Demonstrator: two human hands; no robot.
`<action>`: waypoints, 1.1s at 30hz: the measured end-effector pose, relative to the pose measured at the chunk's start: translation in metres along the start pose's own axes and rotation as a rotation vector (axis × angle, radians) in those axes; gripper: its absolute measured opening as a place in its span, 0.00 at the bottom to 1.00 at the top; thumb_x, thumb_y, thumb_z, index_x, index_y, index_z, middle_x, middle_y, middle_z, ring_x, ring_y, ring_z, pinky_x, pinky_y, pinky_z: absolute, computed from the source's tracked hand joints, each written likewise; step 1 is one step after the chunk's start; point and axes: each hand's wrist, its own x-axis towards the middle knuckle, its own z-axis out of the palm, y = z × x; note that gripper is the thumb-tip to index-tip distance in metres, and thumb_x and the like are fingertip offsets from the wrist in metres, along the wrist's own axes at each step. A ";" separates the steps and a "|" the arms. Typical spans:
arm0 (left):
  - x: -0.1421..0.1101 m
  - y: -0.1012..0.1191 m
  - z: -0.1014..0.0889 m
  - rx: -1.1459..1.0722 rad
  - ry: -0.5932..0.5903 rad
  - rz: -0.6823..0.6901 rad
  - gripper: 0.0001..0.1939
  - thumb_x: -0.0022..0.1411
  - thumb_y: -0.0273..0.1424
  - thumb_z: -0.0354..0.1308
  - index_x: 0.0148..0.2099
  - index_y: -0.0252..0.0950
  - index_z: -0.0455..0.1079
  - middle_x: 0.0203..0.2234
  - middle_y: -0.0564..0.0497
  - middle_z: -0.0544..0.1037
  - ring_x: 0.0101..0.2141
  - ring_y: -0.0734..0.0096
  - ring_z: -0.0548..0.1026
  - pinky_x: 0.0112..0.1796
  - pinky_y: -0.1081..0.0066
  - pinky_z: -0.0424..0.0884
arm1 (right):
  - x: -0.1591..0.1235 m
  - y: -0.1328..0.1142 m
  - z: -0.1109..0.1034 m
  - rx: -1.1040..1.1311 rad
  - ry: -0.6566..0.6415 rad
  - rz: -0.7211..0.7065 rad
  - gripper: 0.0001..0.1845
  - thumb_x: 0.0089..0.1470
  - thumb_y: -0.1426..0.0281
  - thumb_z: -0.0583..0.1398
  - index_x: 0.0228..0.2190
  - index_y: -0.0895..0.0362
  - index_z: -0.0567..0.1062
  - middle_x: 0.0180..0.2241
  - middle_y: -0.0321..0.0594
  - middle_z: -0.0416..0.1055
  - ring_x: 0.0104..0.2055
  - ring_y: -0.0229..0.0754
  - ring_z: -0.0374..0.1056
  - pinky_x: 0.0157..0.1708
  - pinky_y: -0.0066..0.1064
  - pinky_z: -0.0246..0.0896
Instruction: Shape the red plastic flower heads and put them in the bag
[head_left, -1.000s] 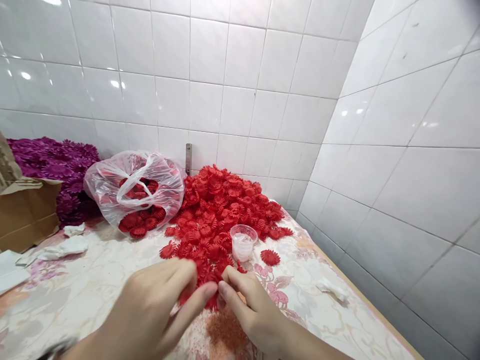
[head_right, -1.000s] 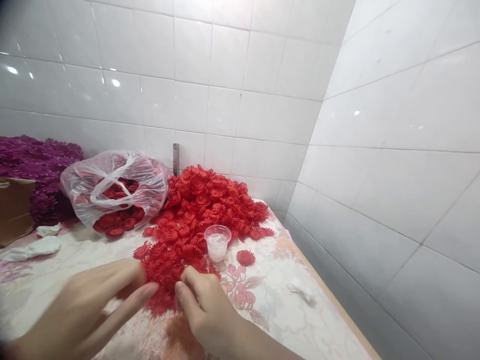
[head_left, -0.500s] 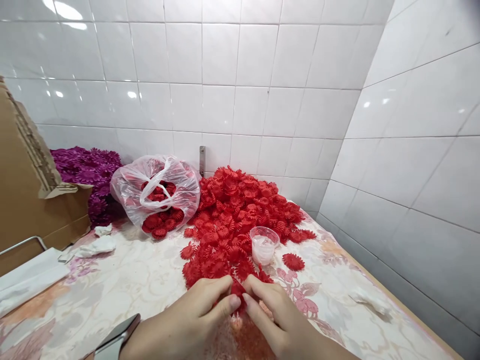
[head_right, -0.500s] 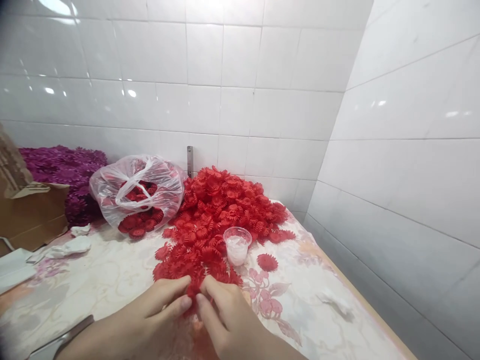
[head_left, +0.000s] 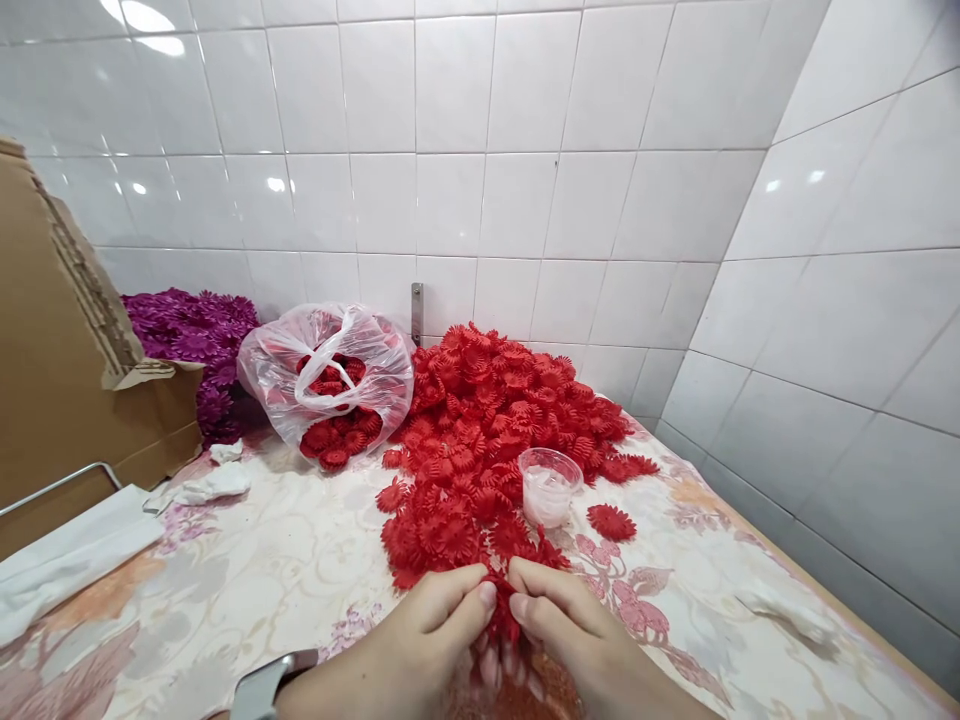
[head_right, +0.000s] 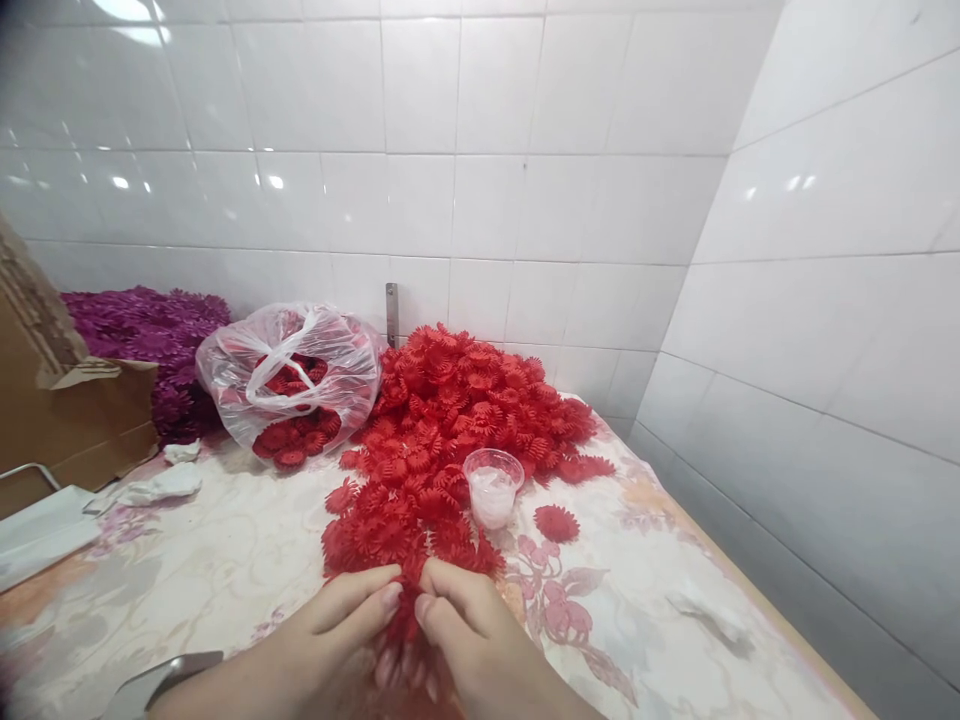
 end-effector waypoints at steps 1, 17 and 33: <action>0.003 -0.001 0.003 -0.106 -0.035 -0.029 0.18 0.60 0.44 0.49 0.31 0.36 0.70 0.24 0.52 0.72 0.29 0.70 0.69 0.36 0.71 0.64 | 0.003 0.005 0.001 0.121 -0.041 0.048 0.13 0.48 0.63 0.53 0.17 0.53 0.57 0.16 0.29 0.58 0.21 0.36 0.59 0.21 0.26 0.50; 0.015 0.009 0.003 -0.691 0.027 0.013 0.10 0.56 0.30 0.53 0.26 0.31 0.71 0.27 0.48 0.75 0.35 0.68 0.72 0.44 0.68 0.64 | 0.009 -0.003 -0.002 0.734 0.174 0.221 0.08 0.39 0.67 0.60 0.17 0.58 0.67 0.20 0.36 0.68 0.24 0.34 0.62 0.28 0.26 0.58; 0.019 0.003 -0.007 -0.251 0.254 -0.009 0.24 0.44 0.31 0.66 0.44 0.40 0.61 0.25 0.58 0.71 0.20 0.74 0.75 0.22 0.76 0.69 | 0.010 -0.005 -0.014 0.359 0.195 0.091 0.20 0.35 0.67 0.68 0.31 0.55 0.69 0.22 0.30 0.68 0.23 0.35 0.65 0.23 0.26 0.58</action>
